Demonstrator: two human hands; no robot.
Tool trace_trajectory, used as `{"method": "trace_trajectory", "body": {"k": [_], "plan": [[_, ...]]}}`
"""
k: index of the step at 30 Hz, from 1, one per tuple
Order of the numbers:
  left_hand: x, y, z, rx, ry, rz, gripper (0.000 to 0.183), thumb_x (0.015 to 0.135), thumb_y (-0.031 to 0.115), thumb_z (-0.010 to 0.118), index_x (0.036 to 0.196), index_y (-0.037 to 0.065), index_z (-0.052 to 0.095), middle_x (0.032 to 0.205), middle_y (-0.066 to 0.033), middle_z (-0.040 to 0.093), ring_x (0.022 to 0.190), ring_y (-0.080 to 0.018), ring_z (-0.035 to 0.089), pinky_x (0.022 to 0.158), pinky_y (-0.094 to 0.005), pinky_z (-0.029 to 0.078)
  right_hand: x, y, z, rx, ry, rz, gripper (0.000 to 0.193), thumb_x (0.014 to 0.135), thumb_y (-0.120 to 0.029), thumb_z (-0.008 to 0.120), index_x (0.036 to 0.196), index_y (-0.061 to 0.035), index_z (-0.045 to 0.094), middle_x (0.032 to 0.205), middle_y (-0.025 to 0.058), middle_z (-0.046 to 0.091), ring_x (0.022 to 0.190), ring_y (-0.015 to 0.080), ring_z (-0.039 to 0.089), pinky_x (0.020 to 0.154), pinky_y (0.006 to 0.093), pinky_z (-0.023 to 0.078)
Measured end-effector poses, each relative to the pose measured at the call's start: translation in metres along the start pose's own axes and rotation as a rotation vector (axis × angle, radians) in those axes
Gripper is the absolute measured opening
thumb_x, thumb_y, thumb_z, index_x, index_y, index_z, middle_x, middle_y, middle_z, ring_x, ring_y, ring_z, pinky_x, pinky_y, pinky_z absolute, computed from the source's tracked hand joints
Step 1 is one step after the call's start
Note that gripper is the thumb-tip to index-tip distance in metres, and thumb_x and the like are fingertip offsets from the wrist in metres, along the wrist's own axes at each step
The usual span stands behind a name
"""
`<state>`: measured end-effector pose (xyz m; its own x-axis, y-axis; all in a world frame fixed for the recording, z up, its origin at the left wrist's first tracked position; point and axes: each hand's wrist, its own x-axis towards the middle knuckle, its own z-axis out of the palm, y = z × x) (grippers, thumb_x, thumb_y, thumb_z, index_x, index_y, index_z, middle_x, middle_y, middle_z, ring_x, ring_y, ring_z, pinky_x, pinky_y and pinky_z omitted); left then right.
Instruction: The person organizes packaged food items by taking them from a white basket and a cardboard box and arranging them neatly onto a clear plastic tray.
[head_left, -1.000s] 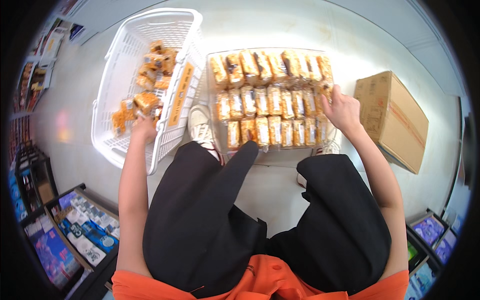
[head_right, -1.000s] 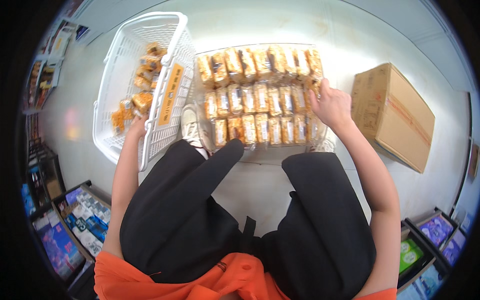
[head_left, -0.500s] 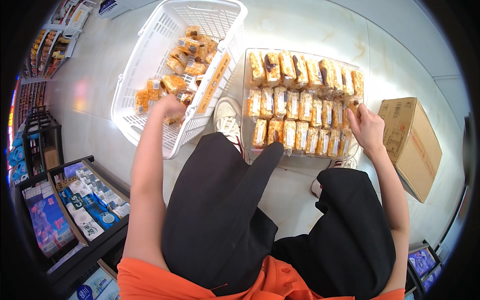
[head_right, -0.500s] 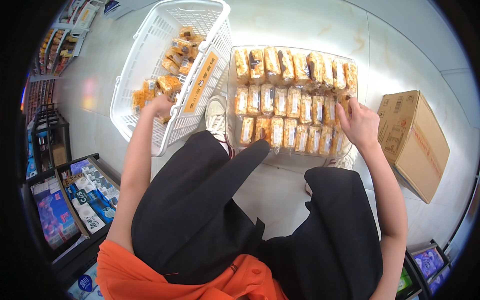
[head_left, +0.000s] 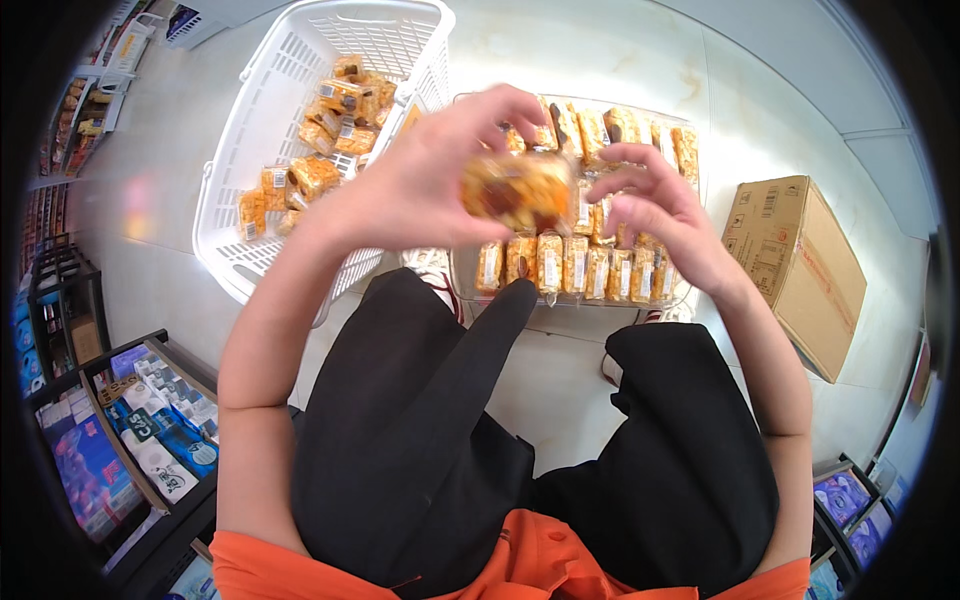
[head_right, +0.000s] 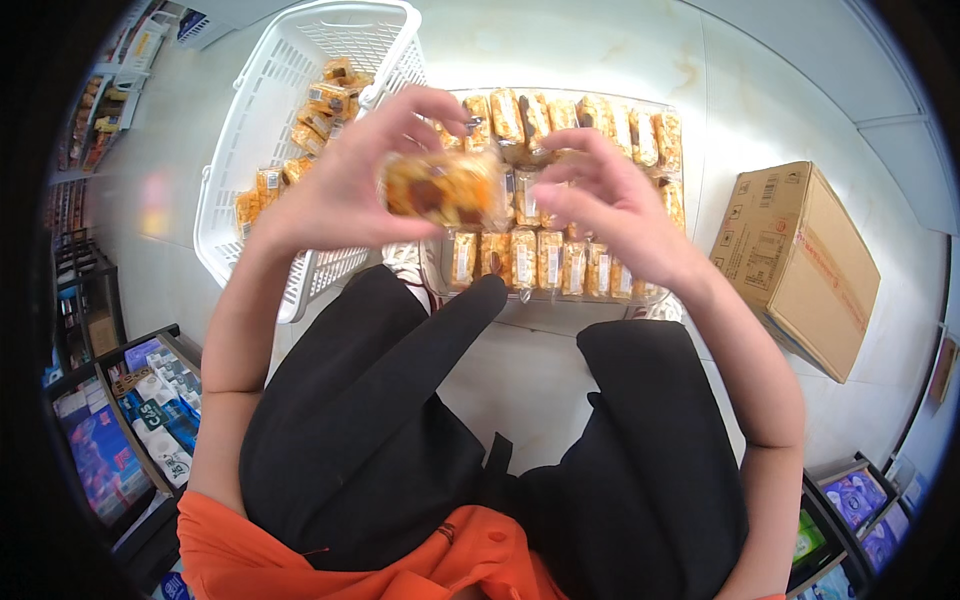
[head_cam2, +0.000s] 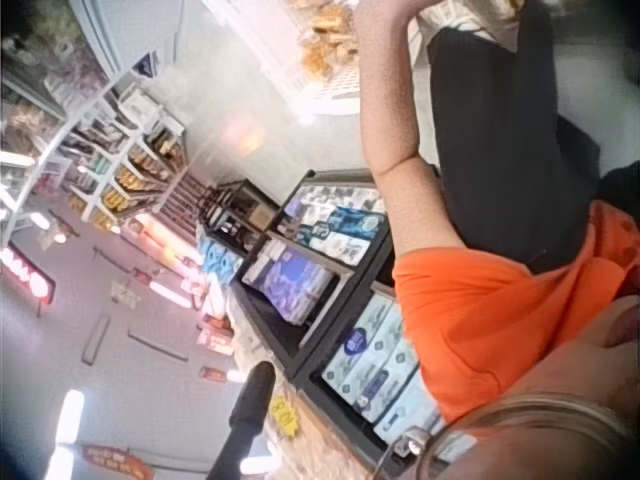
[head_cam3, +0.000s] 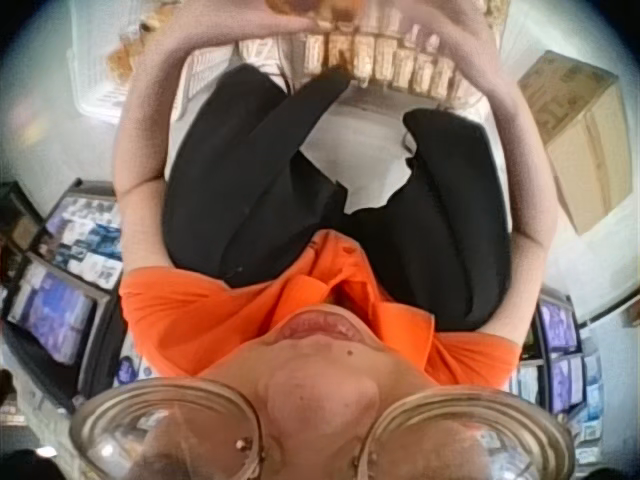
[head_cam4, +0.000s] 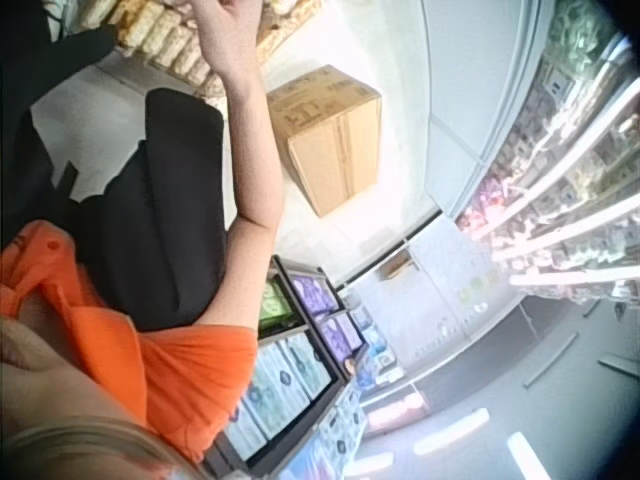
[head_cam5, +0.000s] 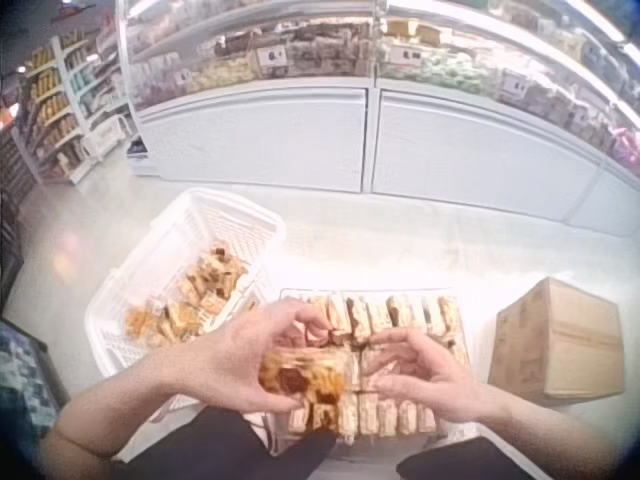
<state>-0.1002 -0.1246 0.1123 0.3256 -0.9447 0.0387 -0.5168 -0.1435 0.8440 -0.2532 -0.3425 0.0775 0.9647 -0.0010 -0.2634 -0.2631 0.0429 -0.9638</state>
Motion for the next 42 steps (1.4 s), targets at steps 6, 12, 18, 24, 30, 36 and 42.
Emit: {"method": "trace_trajectory", "body": {"k": [6,12,18,24,30,36,42], "plan": [[0.006,0.002,0.038,0.030,0.006,0.176,0.071,0.063,0.007,0.081,0.126,0.006,0.048,0.124,-0.0099,0.052,0.101,-0.0220,0.057,0.089,-0.0327,0.050,-0.004,0.011,0.025,-0.254,-0.028,-0.200,0.040,0.076,-0.019,0.077,0.105,-0.0013,0.057,0.094,0.0092,0.067,0.085,0.0169,0.064,0.078,0.0307,0.051],[-0.022,-0.064,-0.029,0.664,0.497,-0.089,0.033,0.079,0.014,0.071,0.109,0.006,0.060,0.109,-0.0099,0.064,0.089,-0.0246,0.063,0.079,-0.0332,0.052,-0.030,0.035,-0.021,-0.726,0.239,0.090,0.033,0.071,-0.021,0.075,0.080,0.0008,0.052,0.072,0.0132,0.062,0.065,0.0217,0.062,0.062,0.0342,0.050],[-0.099,-0.191,-0.049,0.691,0.327,-0.860,0.050,0.080,0.025,0.067,0.120,-0.001,0.052,0.114,-0.0226,0.062,0.100,-0.0346,0.063,0.089,-0.0420,0.049,-0.051,0.077,-0.041,-0.926,0.295,0.151,0.029,0.071,-0.017,0.071,0.064,-0.0009,0.048,0.068,0.0150,0.056,0.058,0.0296,0.056,0.057,0.0381,0.047],[-0.210,-0.358,-0.011,0.304,0.173,-1.210,0.090,0.070,0.048,0.073,0.131,-0.010,0.039,0.125,-0.0331,0.055,0.118,-0.0404,0.055,0.100,-0.0413,0.044,-0.025,0.095,-0.056,-1.400,0.425,-0.173,0.035,0.081,-0.028,0.070,0.062,-0.0060,0.049,0.060,0.0083,0.054,0.055,0.0281,0.058,0.052,0.0383,0.047],[-0.208,-0.366,-0.007,0.280,0.135,-1.281,0.087,0.069,0.045,0.074,0.129,-0.009,0.042,0.123,-0.0318,0.056,0.118,-0.0394,0.055,0.100,-0.0416,0.044,-0.019,0.117,-0.064,-1.422,0.359,-0.214,0.035,0.083,-0.027,0.069,0.063,-0.0053,0.052,0.063,0.0096,0.055,0.058,0.0280,0.059,0.053,0.0392,0.046],[-0.171,-0.291,-0.007,0.470,0.114,-1.304,0.083,0.070,0.043,0.072,0.128,-0.011,0.044,0.122,-0.0302,0.058,0.117,-0.0367,0.056,0.096,-0.0399,0.047,-0.024,0.096,-0.065,-1.304,0.341,-0.135,0.037,0.084,-0.030,0.070,0.064,-0.0034,0.052,0.064,0.0091,0.054,0.056,0.0280,0.057,0.053,0.0381,0.046],[-0.132,-0.232,-0.045,0.229,0.414,-1.171,0.068,0.069,0.031,0.075,0.119,-0.008,0.048,0.108,-0.0225,0.063,0.101,-0.0267,0.063,0.086,-0.0368,0.052,-0.028,0.071,-0.067,-1.239,0.462,-0.146,0.032,0.085,-0.028,0.069,0.069,-0.0034,0.056,0.067,0.0083,0.057,0.056,0.0242,0.056,0.053,0.0355,0.045]]}}
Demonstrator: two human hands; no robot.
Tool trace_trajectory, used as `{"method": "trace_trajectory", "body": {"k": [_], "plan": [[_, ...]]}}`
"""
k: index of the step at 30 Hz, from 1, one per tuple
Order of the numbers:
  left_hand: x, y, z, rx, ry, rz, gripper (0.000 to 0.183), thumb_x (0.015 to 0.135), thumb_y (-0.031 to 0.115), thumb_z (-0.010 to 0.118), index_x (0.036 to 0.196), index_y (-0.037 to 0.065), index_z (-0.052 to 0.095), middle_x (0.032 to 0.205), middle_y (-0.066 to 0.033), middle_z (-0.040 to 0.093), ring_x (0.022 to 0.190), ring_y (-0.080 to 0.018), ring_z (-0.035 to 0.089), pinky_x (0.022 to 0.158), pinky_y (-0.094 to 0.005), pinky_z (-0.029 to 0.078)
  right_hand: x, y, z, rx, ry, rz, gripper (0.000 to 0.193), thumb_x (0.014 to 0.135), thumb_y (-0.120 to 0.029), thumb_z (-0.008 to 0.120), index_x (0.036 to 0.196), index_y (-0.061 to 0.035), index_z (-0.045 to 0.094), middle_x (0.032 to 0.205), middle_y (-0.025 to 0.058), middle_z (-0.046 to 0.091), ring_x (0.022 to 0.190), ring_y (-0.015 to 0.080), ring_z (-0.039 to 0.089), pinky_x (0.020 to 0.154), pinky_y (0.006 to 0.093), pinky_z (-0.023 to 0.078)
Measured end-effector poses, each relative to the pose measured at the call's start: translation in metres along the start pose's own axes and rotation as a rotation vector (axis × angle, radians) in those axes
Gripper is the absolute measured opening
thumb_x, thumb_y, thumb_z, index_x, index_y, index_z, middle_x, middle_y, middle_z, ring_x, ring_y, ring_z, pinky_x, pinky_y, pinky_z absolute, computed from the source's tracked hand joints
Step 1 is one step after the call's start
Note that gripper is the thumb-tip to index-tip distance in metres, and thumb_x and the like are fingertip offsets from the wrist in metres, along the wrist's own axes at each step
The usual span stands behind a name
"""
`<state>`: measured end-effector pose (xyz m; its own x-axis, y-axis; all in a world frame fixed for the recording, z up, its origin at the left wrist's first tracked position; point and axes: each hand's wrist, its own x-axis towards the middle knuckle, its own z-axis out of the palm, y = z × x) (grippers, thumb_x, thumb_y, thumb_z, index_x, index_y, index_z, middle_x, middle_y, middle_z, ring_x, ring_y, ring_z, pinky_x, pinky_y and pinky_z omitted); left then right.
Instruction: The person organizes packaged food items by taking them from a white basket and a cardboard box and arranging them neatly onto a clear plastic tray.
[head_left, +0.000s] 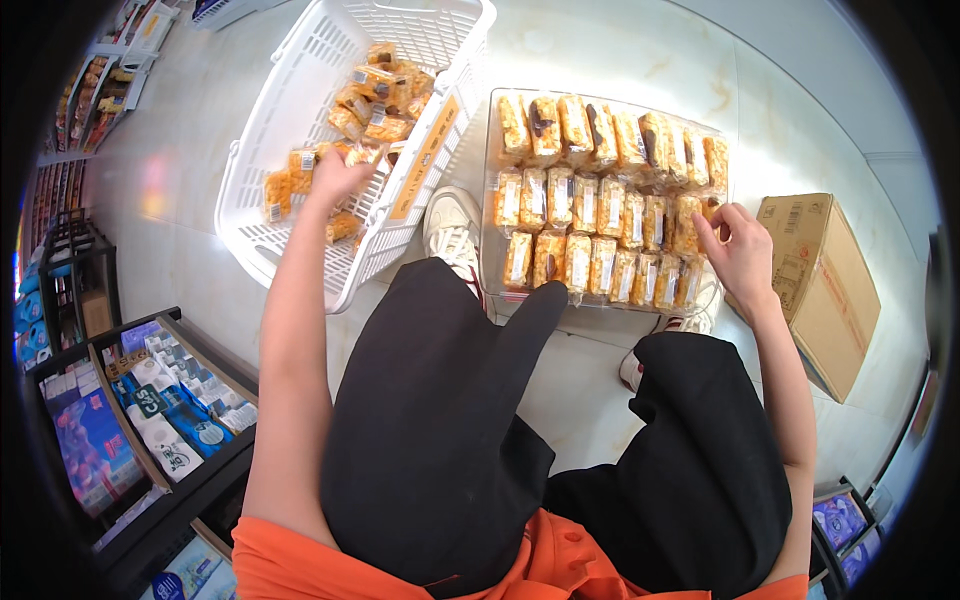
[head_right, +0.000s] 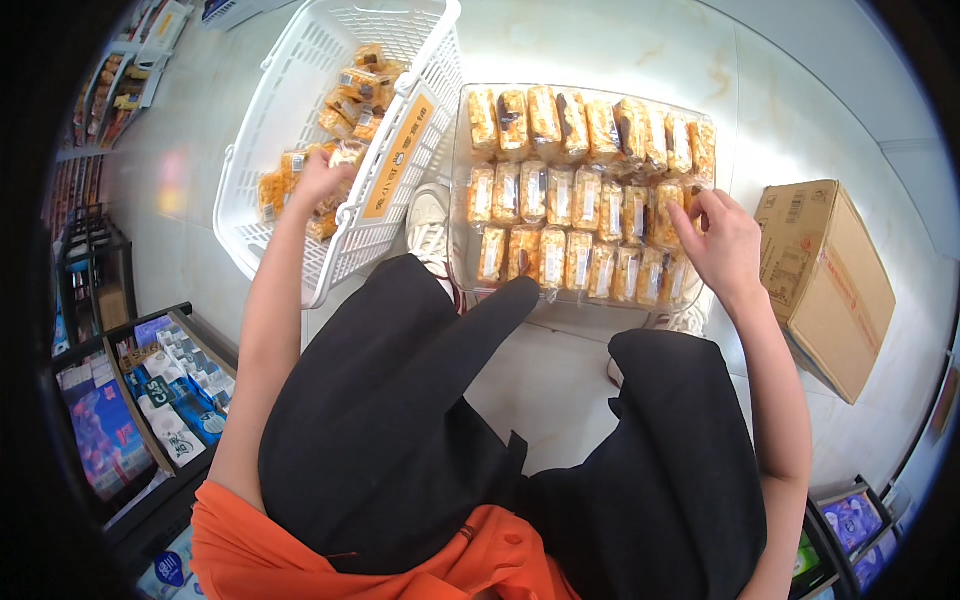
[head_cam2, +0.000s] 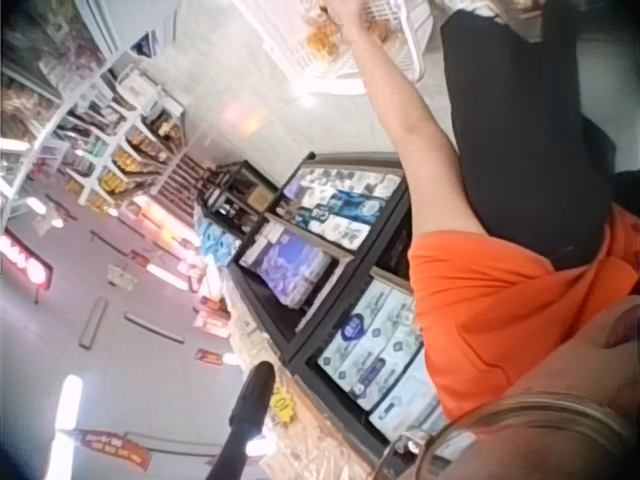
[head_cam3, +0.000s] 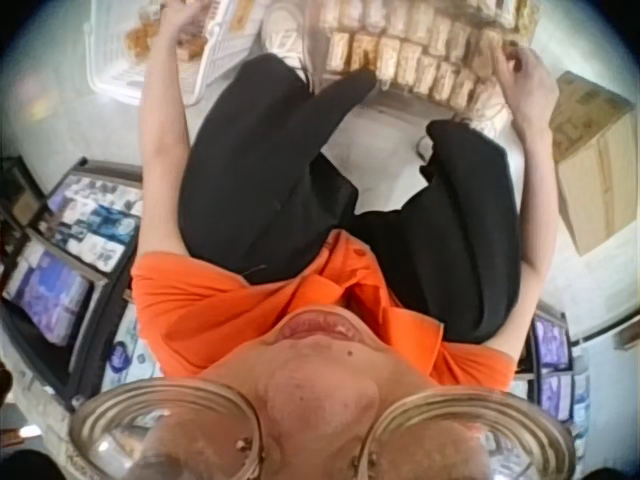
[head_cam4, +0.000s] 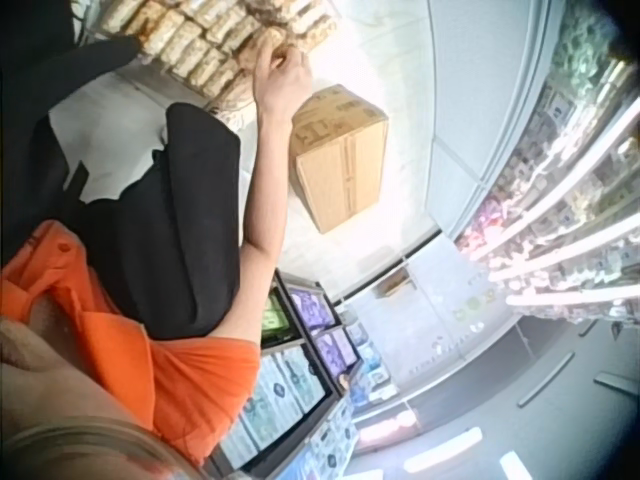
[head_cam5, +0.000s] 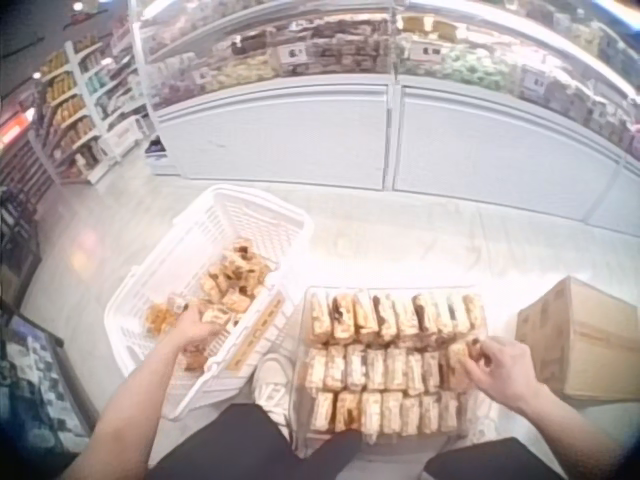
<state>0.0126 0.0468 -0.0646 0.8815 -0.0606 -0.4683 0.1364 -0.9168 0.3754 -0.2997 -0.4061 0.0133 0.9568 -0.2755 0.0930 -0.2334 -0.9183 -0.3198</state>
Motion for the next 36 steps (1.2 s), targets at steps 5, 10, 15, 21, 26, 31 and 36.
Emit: {"method": "trace_trajectory", "body": {"k": [5,10,15,21,26,31,36], "plan": [[-0.042,0.081,-0.065,-0.317,0.237,0.367,0.050,0.067,0.014,0.078,0.110,0.002,0.056,0.097,-0.0131,0.067,0.086,-0.0161,0.065,0.076,-0.0286,0.054,0.013,-0.020,-0.014,0.148,0.077,-0.034,0.026,0.087,-0.025,0.068,0.078,-0.0029,0.058,0.065,0.0064,0.054,0.054,0.0185,0.053,0.053,0.0315,0.043],[-0.119,0.169,-0.066,-0.435,-0.375,0.817,0.056,0.066,-0.003,0.080,0.118,0.003,0.059,0.113,-0.0073,0.064,0.104,-0.0143,0.063,0.085,-0.0282,0.055,0.024,-0.065,-0.033,0.707,-0.110,0.039,0.031,0.085,-0.025,0.071,0.105,-0.0040,0.058,0.076,0.0036,0.059,0.061,0.0110,0.053,0.056,0.0273,0.043],[-0.153,0.210,-0.008,-0.436,-0.811,0.992,0.059,0.064,0.000,0.084,0.118,0.007,0.060,0.113,-0.0023,0.063,0.102,-0.0111,0.062,0.086,-0.0269,0.052,0.025,-0.103,-0.039,0.937,-0.362,-0.187,0.052,0.082,-0.025,0.074,0.122,-0.0024,0.051,0.096,0.0104,0.065,0.080,0.0154,0.060,0.068,0.0277,0.049],[-0.144,0.208,-0.021,-0.458,-0.643,0.854,0.042,0.078,0.005,0.074,0.117,0.007,0.059,0.106,-0.0053,0.065,0.095,-0.0142,0.065,0.085,-0.0285,0.053,0.017,-0.091,-0.036,0.499,-0.229,-0.115,0.055,0.085,-0.012,0.068,0.131,-0.0017,0.039,0.083,0.0079,0.066,0.076,0.0158,0.064,0.068,0.0294,0.050],[-0.044,0.133,-0.037,-0.005,0.354,0.641,0.032,0.086,0.024,0.064,0.112,0.006,0.063,0.102,-0.0095,0.069,0.091,-0.0200,0.068,0.077,-0.0324,0.054,0.031,-0.019,-0.042,0.737,0.205,0.148,0.027,0.092,-0.023,0.063,0.085,-0.0054,0.043,0.066,0.0053,0.058,0.059,0.0101,0.060,0.047,0.0213,0.045],[-0.008,0.071,0.007,0.217,0.013,0.159,0.047,0.085,0.025,0.063,0.122,-0.003,0.056,0.108,-0.0181,0.067,0.096,-0.0268,0.066,0.086,-0.0382,0.052,0.005,-0.027,-0.014,0.386,0.125,-0.030,0.034,0.081,-0.024,0.069,0.066,-0.0095,0.043,0.050,0.0005,0.047,0.045,0.0087,0.050,0.042,0.0278,0.039],[0.011,-0.013,0.061,-0.659,-0.362,-0.023,0.067,0.087,0.036,0.063,0.133,-0.009,0.042,0.127,-0.0233,0.056,0.115,-0.0298,0.055,0.095,-0.0382,0.045,-0.002,-0.023,0.040,-0.064,0.130,-0.301,0.030,0.076,-0.023,0.070,0.064,-0.0112,0.046,0.048,0.0010,0.051,0.041,0.0187,0.050,0.048,0.0332,0.039]]}}
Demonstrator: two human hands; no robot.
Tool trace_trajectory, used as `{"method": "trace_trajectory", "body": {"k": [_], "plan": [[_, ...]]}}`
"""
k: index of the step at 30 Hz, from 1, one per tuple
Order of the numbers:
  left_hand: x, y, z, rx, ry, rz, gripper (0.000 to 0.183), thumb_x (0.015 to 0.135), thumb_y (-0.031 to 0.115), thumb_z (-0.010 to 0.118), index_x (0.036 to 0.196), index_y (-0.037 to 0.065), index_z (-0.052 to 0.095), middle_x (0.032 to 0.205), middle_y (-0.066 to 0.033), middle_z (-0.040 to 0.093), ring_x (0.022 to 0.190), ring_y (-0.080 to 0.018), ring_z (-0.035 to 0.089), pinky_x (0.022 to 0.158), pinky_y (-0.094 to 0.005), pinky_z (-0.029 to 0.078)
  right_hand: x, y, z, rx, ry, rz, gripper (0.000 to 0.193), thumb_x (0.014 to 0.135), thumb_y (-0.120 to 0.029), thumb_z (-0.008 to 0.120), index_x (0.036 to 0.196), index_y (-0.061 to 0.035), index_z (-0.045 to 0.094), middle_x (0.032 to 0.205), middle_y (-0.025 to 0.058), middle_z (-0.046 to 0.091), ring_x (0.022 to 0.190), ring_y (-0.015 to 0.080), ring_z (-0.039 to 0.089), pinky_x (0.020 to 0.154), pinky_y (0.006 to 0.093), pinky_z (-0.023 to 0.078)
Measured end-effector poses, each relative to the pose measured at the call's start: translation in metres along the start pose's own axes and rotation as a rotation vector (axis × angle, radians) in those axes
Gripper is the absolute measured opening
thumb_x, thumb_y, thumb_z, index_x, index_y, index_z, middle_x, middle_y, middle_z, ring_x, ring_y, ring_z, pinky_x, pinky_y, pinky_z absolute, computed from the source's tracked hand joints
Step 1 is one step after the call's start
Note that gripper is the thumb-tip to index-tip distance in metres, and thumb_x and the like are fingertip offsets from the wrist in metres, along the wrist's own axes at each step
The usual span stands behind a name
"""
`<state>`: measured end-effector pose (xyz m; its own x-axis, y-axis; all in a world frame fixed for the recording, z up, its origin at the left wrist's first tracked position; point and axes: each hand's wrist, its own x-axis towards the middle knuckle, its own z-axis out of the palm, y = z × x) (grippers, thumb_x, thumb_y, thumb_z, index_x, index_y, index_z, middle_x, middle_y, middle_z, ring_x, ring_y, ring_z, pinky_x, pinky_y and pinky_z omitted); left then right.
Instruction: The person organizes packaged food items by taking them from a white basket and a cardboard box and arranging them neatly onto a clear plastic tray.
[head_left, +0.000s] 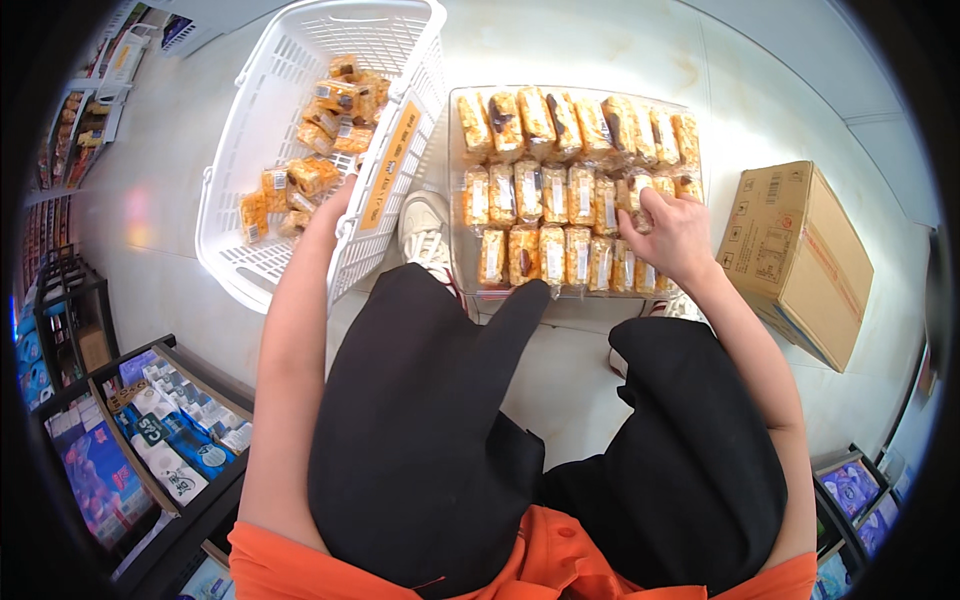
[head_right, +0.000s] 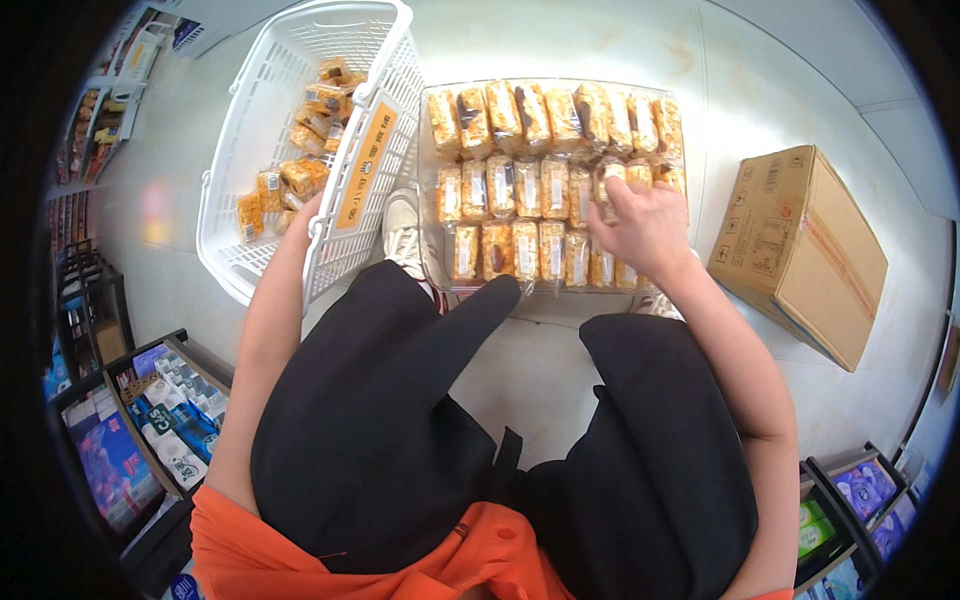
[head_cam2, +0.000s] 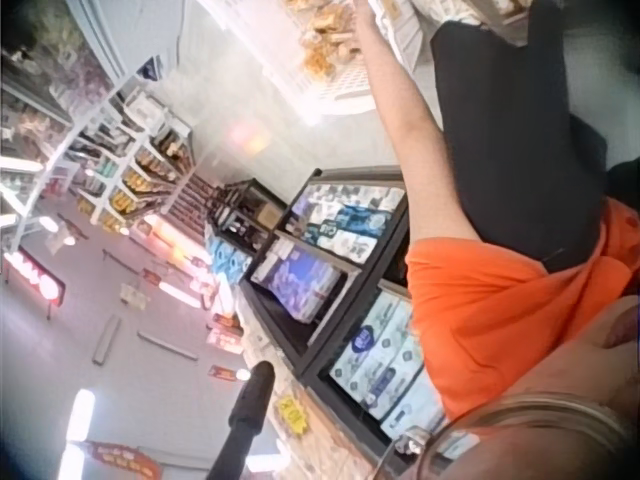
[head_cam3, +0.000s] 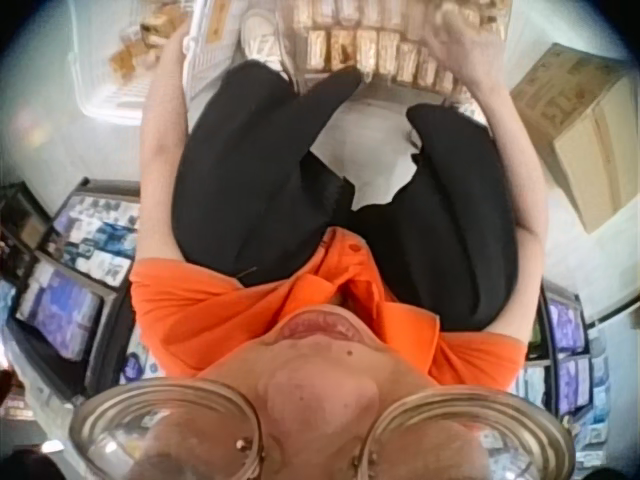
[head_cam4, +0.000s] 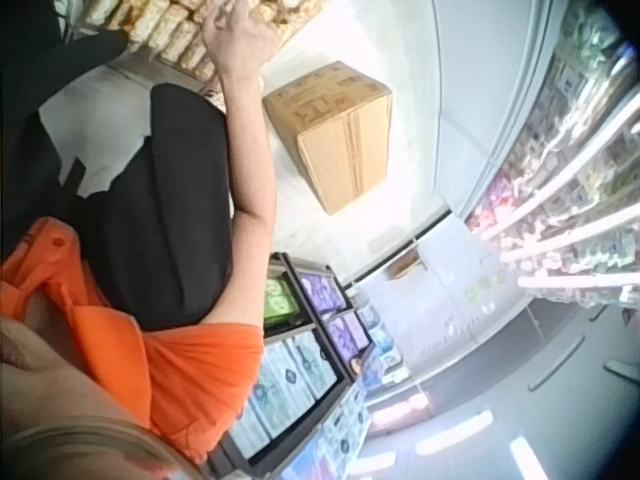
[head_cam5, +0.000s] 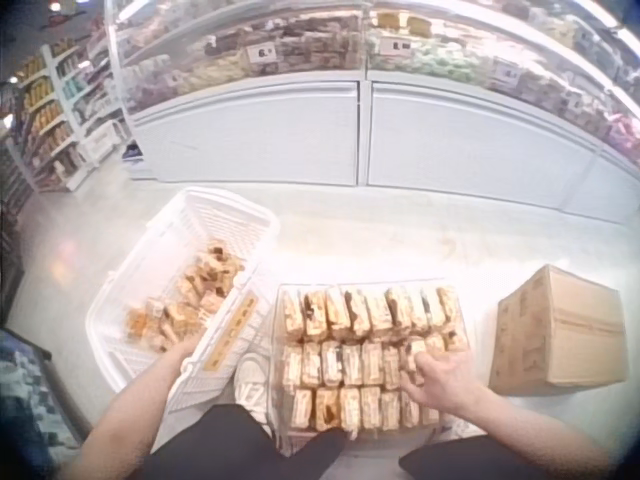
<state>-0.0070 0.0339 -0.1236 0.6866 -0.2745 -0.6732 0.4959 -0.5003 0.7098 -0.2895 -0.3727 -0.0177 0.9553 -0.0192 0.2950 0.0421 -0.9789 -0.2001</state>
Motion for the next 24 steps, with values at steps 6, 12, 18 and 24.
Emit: {"method": "trace_trajectory", "body": {"k": [6,12,18,24], "plan": [[0.006,-0.036,-0.019,-0.127,0.046,-0.003,0.073,0.086,0.035,0.065,0.138,-0.007,0.035,0.128,-0.0215,0.055,0.115,-0.0291,0.054,0.094,-0.0372,0.045,-0.008,0.005,0.019,-0.088,-0.040,-0.172,0.035,0.075,-0.027,0.076,0.064,-0.0107,0.047,0.052,0.0021,0.049,0.050,0.0188,0.051,0.057,0.0336,0.039],[-0.001,-0.014,0.005,-0.312,-0.015,-0.046,0.061,0.084,0.023,0.071,0.132,-0.005,0.045,0.120,-0.0202,0.060,0.103,-0.0256,0.061,0.081,-0.0385,0.051,-0.009,0.002,0.011,-0.074,-0.107,-0.190,0.033,0.078,-0.030,0.072,0.085,-0.0040,0.054,0.090,0.0105,0.050,0.086,0.0259,0.050,0.075,0.0367,0.040],[0.012,-0.025,-0.024,-0.247,0.072,-0.166,0.030,0.085,0.019,0.070,0.109,0.000,0.066,0.094,-0.0130,0.070,0.081,-0.0216,0.068,0.067,-0.0355,0.055,-0.014,0.011,0.004,-0.118,-0.115,-0.130,0.038,0.081,-0.037,0.069,0.093,-0.0042,0.055,0.097,0.0090,0.055,0.087,0.0243,0.052,0.077,0.0359,0.041],[-0.042,0.037,0.022,-0.517,-0.127,-0.247,0.040,0.092,0.035,0.061,0.111,0.000,0.066,0.099,-0.0134,0.071,0.082,-0.0205,0.069,0.070,-0.0382,0.058,-0.025,0.016,-0.002,-0.119,-0.073,-0.182,0.041,0.078,-0.039,0.072,0.096,-0.0065,0.055,0.103,0.0082,0.056,0.086,0.0231,0.053,0.077,0.0357,0.041]]}}
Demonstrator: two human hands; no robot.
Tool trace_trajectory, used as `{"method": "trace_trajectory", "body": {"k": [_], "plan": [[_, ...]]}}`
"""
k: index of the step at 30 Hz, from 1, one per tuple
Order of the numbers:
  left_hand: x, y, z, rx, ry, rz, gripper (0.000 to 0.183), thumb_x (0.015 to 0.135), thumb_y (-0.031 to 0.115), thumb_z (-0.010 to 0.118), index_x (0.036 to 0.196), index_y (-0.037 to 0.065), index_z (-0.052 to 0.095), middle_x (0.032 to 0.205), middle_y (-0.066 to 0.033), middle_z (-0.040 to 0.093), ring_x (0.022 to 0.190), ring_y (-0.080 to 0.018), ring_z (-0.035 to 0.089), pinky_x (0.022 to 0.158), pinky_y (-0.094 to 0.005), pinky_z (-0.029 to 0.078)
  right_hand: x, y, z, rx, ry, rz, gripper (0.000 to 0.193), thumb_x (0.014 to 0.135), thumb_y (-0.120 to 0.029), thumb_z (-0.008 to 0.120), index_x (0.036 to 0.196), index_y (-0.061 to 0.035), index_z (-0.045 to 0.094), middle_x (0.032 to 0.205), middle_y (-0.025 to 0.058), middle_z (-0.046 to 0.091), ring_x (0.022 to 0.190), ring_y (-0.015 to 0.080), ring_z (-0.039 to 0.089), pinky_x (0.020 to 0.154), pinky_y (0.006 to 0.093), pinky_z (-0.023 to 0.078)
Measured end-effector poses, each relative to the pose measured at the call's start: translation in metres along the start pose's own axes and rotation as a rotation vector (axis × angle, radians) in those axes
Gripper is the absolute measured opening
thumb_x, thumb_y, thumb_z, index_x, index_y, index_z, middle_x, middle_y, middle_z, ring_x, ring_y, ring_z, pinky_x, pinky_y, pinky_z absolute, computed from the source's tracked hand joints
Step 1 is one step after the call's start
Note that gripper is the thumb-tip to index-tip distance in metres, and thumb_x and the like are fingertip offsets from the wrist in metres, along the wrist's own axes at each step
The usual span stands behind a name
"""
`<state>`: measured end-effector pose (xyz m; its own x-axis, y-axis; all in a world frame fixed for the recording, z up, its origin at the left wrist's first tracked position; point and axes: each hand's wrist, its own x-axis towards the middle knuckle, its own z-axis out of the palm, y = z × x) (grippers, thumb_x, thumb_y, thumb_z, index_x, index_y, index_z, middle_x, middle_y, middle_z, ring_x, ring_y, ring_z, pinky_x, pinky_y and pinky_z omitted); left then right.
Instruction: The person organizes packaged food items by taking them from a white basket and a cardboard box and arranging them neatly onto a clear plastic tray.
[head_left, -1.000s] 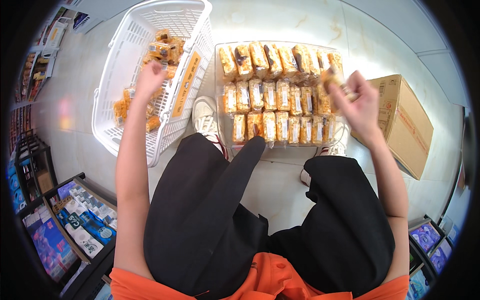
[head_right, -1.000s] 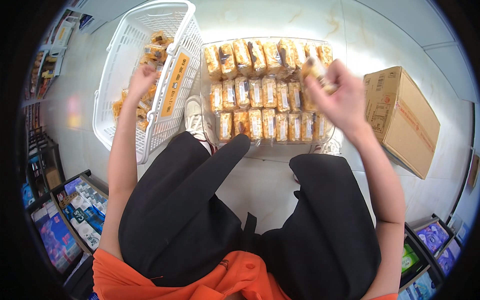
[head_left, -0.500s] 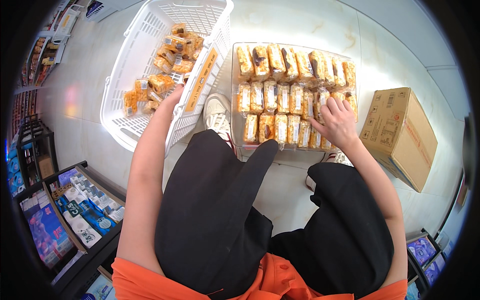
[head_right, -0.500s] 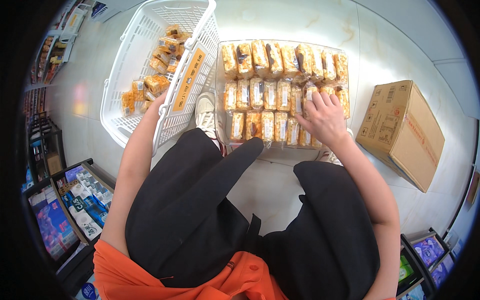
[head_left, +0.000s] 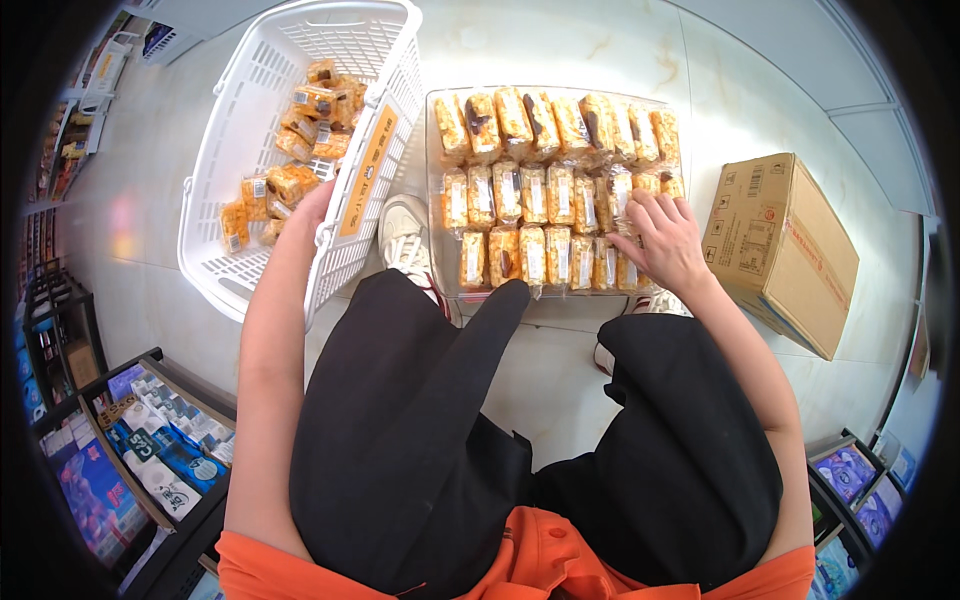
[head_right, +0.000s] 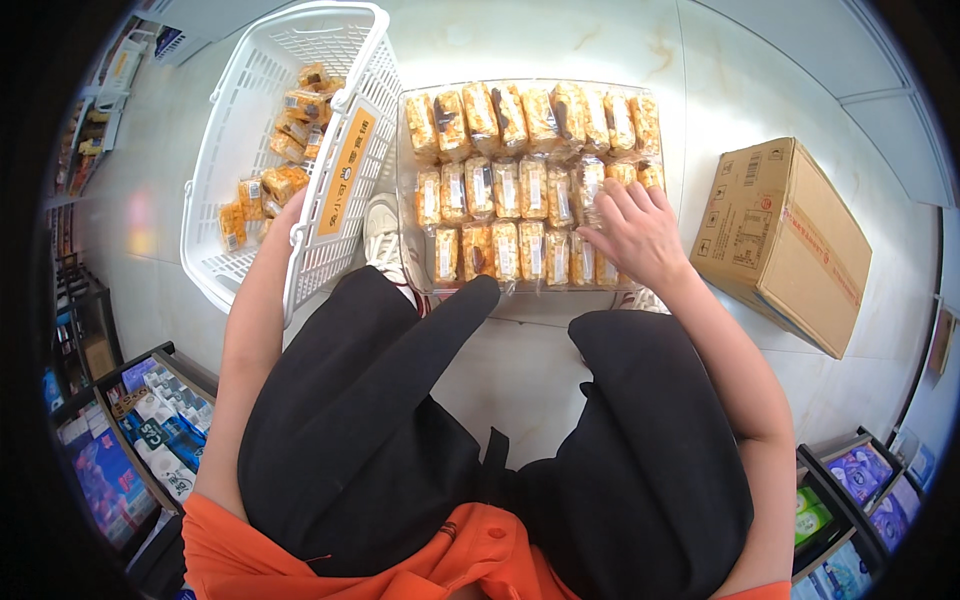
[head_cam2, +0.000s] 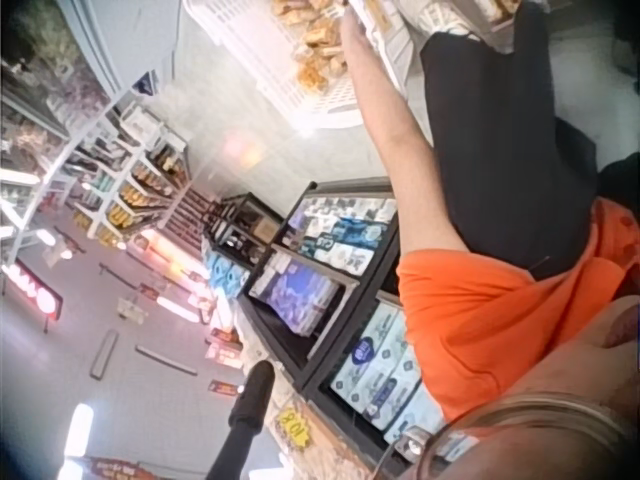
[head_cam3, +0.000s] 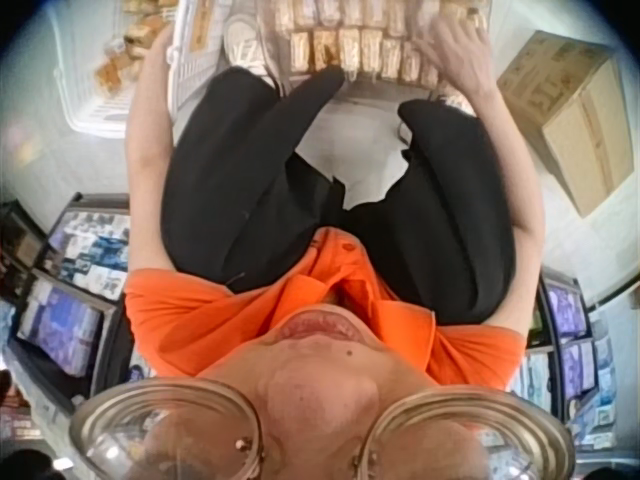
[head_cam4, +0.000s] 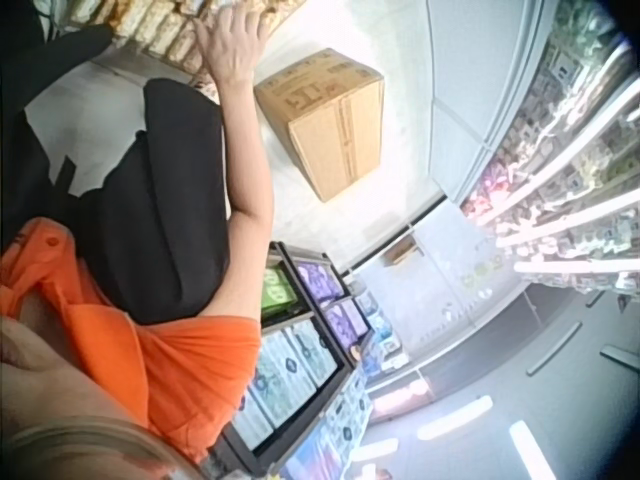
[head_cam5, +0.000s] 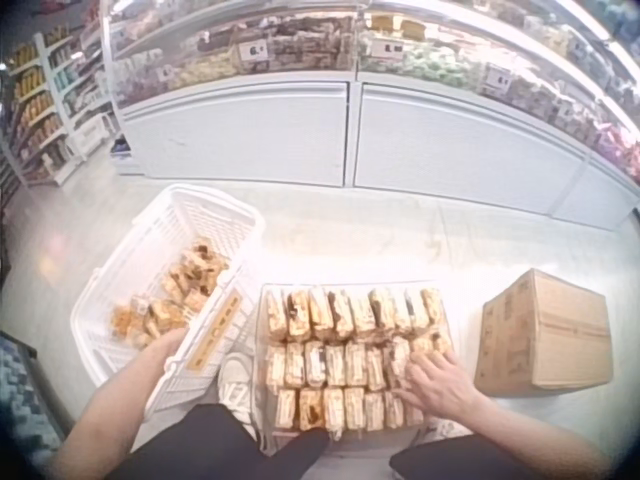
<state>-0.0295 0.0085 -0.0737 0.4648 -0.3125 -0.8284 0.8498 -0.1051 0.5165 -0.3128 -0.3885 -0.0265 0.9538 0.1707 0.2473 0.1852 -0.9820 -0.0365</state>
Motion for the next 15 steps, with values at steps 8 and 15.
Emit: {"method": "trace_trajectory", "body": {"k": [8,15], "plan": [[0.047,0.023,-0.062,-0.024,0.348,0.201,0.043,0.087,0.034,0.068,0.114,0.002,0.061,0.087,-0.0079,0.064,0.064,-0.0139,0.057,0.057,-0.0262,0.052,0.008,0.007,-0.002,-0.074,-0.092,-0.052,0.037,0.079,-0.038,0.071,0.095,-0.0086,0.055,0.101,0.0050,0.056,0.083,0.0215,0.052,0.074,0.0345,0.039],[-0.051,0.089,0.023,-0.212,0.431,0.792,0.043,0.078,0.039,0.076,0.105,0.008,0.063,0.081,0.0008,0.052,0.067,-0.0043,0.044,0.056,-0.0212,0.040,0.005,0.008,-0.004,-0.041,-0.096,-0.028,0.035,0.082,-0.036,0.069,0.098,-0.0082,0.055,0.103,0.0086,0.055,0.090,0.0243,0.052,0.078,0.0370,0.039]]}}
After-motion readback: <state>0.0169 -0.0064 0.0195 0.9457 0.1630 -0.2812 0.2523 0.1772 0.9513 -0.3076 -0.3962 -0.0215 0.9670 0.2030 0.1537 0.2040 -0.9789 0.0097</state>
